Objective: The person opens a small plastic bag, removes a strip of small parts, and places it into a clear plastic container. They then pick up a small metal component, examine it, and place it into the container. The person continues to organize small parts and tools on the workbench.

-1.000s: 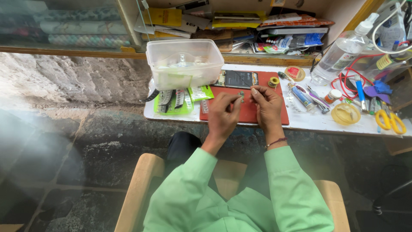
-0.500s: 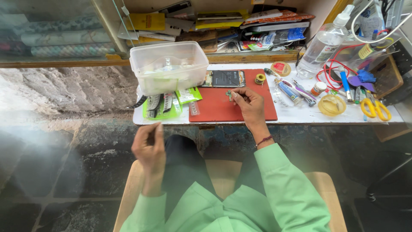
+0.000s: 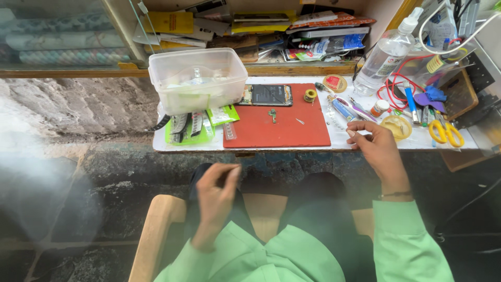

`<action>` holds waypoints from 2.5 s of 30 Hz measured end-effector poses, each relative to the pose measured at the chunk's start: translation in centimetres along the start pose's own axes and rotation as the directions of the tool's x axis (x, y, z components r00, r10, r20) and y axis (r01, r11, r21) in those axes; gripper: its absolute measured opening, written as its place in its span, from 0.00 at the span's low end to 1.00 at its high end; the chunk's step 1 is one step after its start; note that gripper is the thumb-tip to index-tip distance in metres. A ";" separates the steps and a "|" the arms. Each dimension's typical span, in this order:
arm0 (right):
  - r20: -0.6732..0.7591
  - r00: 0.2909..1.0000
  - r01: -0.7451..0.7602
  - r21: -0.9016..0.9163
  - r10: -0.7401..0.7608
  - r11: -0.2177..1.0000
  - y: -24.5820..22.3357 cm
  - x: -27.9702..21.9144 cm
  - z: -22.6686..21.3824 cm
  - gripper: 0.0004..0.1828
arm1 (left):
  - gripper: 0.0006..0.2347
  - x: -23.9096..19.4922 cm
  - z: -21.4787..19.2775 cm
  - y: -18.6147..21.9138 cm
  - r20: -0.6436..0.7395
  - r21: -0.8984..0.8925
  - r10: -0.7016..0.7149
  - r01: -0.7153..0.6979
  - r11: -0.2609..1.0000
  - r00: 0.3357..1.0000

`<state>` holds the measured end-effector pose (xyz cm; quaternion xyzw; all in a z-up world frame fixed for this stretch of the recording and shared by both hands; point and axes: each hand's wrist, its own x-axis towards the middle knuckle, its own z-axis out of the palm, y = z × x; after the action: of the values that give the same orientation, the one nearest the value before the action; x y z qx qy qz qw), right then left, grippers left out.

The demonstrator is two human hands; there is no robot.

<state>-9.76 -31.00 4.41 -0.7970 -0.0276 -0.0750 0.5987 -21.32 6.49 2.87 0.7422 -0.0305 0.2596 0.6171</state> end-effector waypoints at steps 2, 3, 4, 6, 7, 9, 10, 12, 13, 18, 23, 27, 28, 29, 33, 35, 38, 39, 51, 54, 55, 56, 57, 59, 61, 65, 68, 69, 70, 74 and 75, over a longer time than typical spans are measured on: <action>-0.030 0.999 0.026 0.039 -0.025 0.999 1.0 0.0 0.4 0.10 | 0.05 1.4 2.6 1.0 0.103 -0.062 -0.016 0.022 0.998 0.995; -0.046 0.998 0.038 0.060 -0.035 0.997 1.5 0.1 0.7 0.10 | 0.04 2.2 4.0 1.4 0.147 -0.119 -0.005 0.022 0.993 0.989; -0.066 0.996 0.056 0.053 -0.053 0.997 1.9 0.3 1.0 0.10 | 0.05 3.1 5.1 1.7 0.191 -0.103 -0.009 0.029 0.994 0.982; -0.112 0.990 0.086 0.037 -0.081 0.996 2.5 0.3 1.8 0.09 | 0.08 5.0 7.6 1.8 0.259 -0.044 0.020 -0.009 0.999 0.966; -0.125 0.987 0.108 0.051 -0.101 0.993 2.6 0.2 2.1 0.09 | 0.10 6.0 9.0 1.7 0.283 -0.006 0.055 -0.056 0.998 0.957; -0.147 0.979 0.157 0.076 -0.145 0.985 2.3 0.0 3.1 0.09 | 0.14 7.5 11.9 1.3 0.340 0.025 -0.002 -0.007 1.000 0.940; -0.166 0.972 0.181 0.078 -0.166 0.980 2.0 -0.3 3.6 0.08 | 0.16 8.0 13.3 1.0 0.366 0.042 -0.031 0.016 0.999 0.930; -0.197 0.958 0.230 0.081 -0.211 0.970 1.1 -1.3 4.5 0.07 | 0.19 8.5 15.8 0.4 0.336 0.031 0.003 -0.014 0.999 0.942; -0.209 0.947 0.268 0.085 -0.245 0.960 0.7 -1.8 4.9 0.07 | 0.20 8.6 16.7 -0.1 0.319 0.026 0.019 -0.029 0.999 0.948; -0.204 0.878 0.452 0.057 -0.433 0.890 -1.3 -4.2 6.5 0.03 | 0.23 9.4 19.7 -2.5 0.446 -0.255 -0.160 0.296 0.920 0.881; -0.106 0.876 0.481 0.107 -0.471 0.870 -2.1 -4.5 8.4 0.04 | 0.19 11.0 19.4 -4.7 0.407 -0.566 -0.022 0.271 0.779 0.913; -0.090 0.895 0.447 0.172 -0.438 0.878 -1.9 -4.1 9.7 0.05 | 0.15 11.7 17.9 -5.6 0.346 -0.570 0.049 0.168 0.804 0.937; -0.099 0.902 0.431 0.191 -0.420 0.882 -1.8 -4.0 9.9 0.05 | 0.14 11.9 17.6 -5.8 0.332 -0.572 0.060 0.150 0.807 0.941; -0.109 0.909 0.416 0.208 -0.402 0.885 -1.6 -3.9 10.0 0.05 | 0.13 12.1 17.3 -5.9 0.313 -0.569 0.073 0.125 0.813 0.947; -0.142 0.917 0.397 0.244 -0.373 0.885 -0.8 -3.4 10.4 0.05 | 0.12 12.3 16.2 -6.1 0.254 -0.540 0.114 0.042 0.841 0.960; -0.155 0.925 0.376 0.249 -0.347 0.892 -0.6 -3.1 10.6 0.05 | 0.11 12.4 15.9 -6.2 0.235 -0.519 0.106 0.032 0.854 0.966; -0.155 0.935 0.347 0.207 -0.320 0.915 -0.8 -3.0 10.8 0.05 | 0.09 12.7 15.8 -6.5 0.220 -0.511 0.048 0.073 0.856 0.974; -0.152 0.938 0.337 0.184 -0.312 0.923 -1.0 -3.0 10.9 0.05 | 0.08 12.8 15.8 -6.5 0.220 -0.520 0.021 0.100 0.848 0.975; -0.036 0.852 0.522 -0.008 -0.522 0.853 -5.8 0.5 11.7 0.08 | 0.10 13.0 13.9 -3.5 0.584 -0.503 -0.309 0.633 0.589 0.751; -0.036 0.930 0.366 0.209 -0.367 0.907 -6.1 1.4 11.9 0.07 | 0.14 13.1 13.1 -3.3 0.622 -0.389 -0.318 0.635 0.668 0.716; -0.042 0.942 0.332 0.256 -0.333 0.908 -6.1 1.7 11.9 0.08 | 0.15 13.2 12.8 -3.3 0.627 -0.340 -0.326 0.624 0.704 0.708; -0.047 0.953 0.298 0.301 -0.298 0.906 -6.0 2.0 11.9 0.08 | 0.15 13.3 12.6 -3.3 0.591 -0.334 -0.313 0.579 0.744 0.743; -0.049 0.964 0.262 0.347 -0.262 0.901 -5.9 2.3 11.8 0.08 | 0.16 13.4 12.3 -3.4 0.555 -0.325 -0.299 0.533 0.781 0.776; -0.008 0.984 0.164 0.426 -0.177 0.890 -5.7 2.8 11.6 0.09 | 0.16 13.6 12.0 -3.3 0.502 -0.329 -0.247 0.447 0.832 0.829; 0.031 0.994 0.074 0.479 -0.101 0.875 -5.5 3.0 11.5 0.09 | 0.15 14.4 11.8 -3.0 0.465 -0.357 -0.173 0.363 0.861 0.868; 0.084 0.996 -0.035 0.516 -0.010 0.856 -5.3 2.9 11.6 0.09 | 0.13 14.7 11.8 -2.1 0.490 -0.387 -0.147 0.365 0.847 0.859; 0.097 0.995 -0.037 0.507 -0.015 0.861 -5.2 2.7 11.9 0.09 | 0.15 14.4 11.9 -2.2 0.512 -0.408 -0.130 0.373 0.834 0.849; 0.097 0.995 -0.029 0.500 -0.023 0.866 -5.1 2.6 11.8 0.09 | 0.15 14.4 12.0 -2.4 0.524 -0.416 -0.123 0.380 0.826 0.843; 0.099 0.995 -0.031 0.488 -0.020 0.872 -4.9 2.5 11.9 0.09 | 0.15 14.4 12.0 -2.6 0.537 -0.424 -0.116 0.386 0.819 0.836; 0.117 0.993 -0.026 0.443 -0.030 0.896 -4.3 2.4 12.3 0.08 | 0.15 14.6 11.9 -3.9 0.559 -0.389 -0.112 0.379 0.839 0.822; 0.124 0.992 -0.022 0.432 -0.035 0.901 -4.1 2.3 12.5 0.08 | 0.15 14.6 12.0 -4.3 0.553 -0.399 -0.110 0.378 0.835 0.826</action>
<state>-6.97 -18.02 5.23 -0.6473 -0.0848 -0.0175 0.7573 -2.98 0.35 3.97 0.5988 -0.1584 -0.0461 0.7838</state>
